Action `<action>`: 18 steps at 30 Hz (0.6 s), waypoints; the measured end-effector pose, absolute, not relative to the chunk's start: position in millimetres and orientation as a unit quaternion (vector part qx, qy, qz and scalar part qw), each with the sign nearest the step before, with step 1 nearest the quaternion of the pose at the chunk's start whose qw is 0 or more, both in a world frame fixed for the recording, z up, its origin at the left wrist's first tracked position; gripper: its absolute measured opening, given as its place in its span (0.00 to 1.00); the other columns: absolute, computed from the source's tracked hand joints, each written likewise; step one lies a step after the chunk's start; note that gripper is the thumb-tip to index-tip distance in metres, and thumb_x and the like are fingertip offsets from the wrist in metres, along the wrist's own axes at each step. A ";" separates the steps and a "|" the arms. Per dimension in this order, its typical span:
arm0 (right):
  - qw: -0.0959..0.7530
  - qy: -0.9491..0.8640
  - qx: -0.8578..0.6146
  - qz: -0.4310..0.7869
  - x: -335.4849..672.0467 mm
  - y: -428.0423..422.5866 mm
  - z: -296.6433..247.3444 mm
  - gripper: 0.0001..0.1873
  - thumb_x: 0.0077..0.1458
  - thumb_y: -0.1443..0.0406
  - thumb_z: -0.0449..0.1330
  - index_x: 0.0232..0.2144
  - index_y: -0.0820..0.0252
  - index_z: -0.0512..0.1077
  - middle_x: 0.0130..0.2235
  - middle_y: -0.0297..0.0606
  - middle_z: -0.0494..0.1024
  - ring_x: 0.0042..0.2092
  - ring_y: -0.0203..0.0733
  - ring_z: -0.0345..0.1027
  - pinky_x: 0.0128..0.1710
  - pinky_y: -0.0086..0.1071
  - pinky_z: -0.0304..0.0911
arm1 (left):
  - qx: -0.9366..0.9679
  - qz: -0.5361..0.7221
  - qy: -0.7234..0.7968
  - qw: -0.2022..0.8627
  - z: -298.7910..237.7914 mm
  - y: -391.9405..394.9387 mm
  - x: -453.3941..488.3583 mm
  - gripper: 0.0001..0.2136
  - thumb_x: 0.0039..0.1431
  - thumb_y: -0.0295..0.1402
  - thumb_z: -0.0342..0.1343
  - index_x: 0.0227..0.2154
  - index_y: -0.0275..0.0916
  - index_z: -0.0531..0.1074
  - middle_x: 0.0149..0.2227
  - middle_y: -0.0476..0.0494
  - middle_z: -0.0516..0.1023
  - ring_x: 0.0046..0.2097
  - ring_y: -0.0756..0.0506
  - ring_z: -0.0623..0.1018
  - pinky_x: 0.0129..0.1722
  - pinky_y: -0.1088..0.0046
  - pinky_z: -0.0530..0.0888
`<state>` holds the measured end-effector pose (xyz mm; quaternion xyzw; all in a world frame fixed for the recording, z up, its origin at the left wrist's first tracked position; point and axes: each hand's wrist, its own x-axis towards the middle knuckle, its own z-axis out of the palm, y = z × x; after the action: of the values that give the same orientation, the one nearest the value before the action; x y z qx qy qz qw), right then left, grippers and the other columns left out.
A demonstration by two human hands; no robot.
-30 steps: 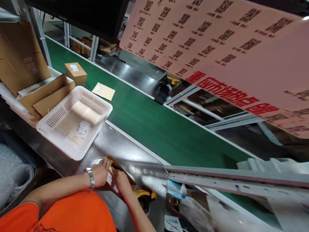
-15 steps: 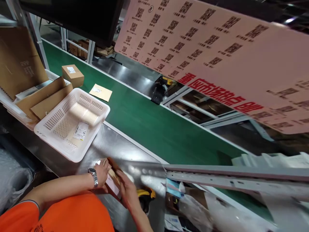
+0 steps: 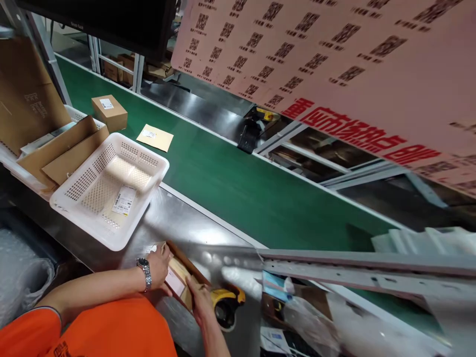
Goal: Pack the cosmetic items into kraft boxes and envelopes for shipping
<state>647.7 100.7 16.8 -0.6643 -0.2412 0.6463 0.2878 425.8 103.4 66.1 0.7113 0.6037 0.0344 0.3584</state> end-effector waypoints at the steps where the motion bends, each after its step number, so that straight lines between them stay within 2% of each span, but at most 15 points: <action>1: 0.268 -0.246 -0.679 0.638 644.9 102.2 15.6 0.35 0.31 0.49 0.82 0.39 0.60 0.79 0.33 0.44 0.86 0.38 0.61 0.83 0.39 0.47 0.79 | 0.705 0.049 0.603 0.370 66.2 103.5 425.1 0.46 0.42 0.56 0.76 0.66 0.48 0.75 0.76 0.31 0.58 0.72 0.16 0.58 0.62 0.38 0.69; 4: 0.251 -0.267 -0.691 0.623 645.1 102.7 13.8 0.38 0.33 0.47 0.80 0.45 0.61 0.80 0.35 0.47 0.87 0.42 0.67 0.84 0.41 0.52 0.79 | 0.703 0.075 0.594 0.384 65.9 106.1 421.4 0.47 0.41 0.62 0.74 0.65 0.46 0.76 0.75 0.29 0.58 0.71 0.15 0.58 0.63 0.38 0.68; 8: 0.276 -0.286 -0.696 0.598 649.4 98.1 12.4 0.40 0.33 0.47 0.79 0.49 0.55 0.81 0.42 0.46 0.88 0.48 0.70 0.83 0.44 0.53 0.80 | 0.715 0.090 0.576 0.387 64.8 115.3 415.3 0.45 0.45 0.65 0.71 0.58 0.35 0.79 0.67 0.19 0.66 0.65 0.18 0.67 0.60 0.44 0.72; 12: 0.297 -0.259 -0.677 0.621 655.9 96.5 15.2 0.42 0.33 0.46 0.81 0.50 0.54 0.78 0.43 0.45 0.87 0.48 0.64 0.84 0.44 0.50 0.80 | 0.657 0.126 0.648 0.365 59.1 121.1 414.7 0.43 0.43 0.63 0.74 0.54 0.35 0.76 0.57 0.26 0.72 0.59 0.26 0.72 0.57 0.50 0.76; 15: 0.289 -0.209 -0.614 0.704 663.2 102.4 23.4 0.42 0.34 0.43 0.80 0.48 0.56 0.78 0.44 0.46 0.87 0.50 0.61 0.83 0.48 0.49 0.79 | 0.588 0.162 0.708 0.356 48.6 119.3 418.0 0.48 0.35 0.57 0.80 0.56 0.35 0.73 0.58 0.29 0.72 0.58 0.29 0.73 0.60 0.52 0.75; 18: 0.281 -0.177 -0.571 0.751 665.8 109.4 30.0 0.40 0.40 0.37 0.75 0.46 0.59 0.81 0.44 0.51 0.87 0.53 0.64 0.81 0.50 0.52 0.78 | 0.552 0.200 0.718 0.374 35.8 116.7 419.8 0.58 0.31 0.52 0.82 0.66 0.35 0.65 0.61 0.29 0.71 0.62 0.28 0.73 0.66 0.52 0.71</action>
<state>665.8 109.4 30.0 -0.5713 -0.1767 0.7507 0.2807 419.8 116.7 35.8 0.5515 0.7183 0.1998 0.3741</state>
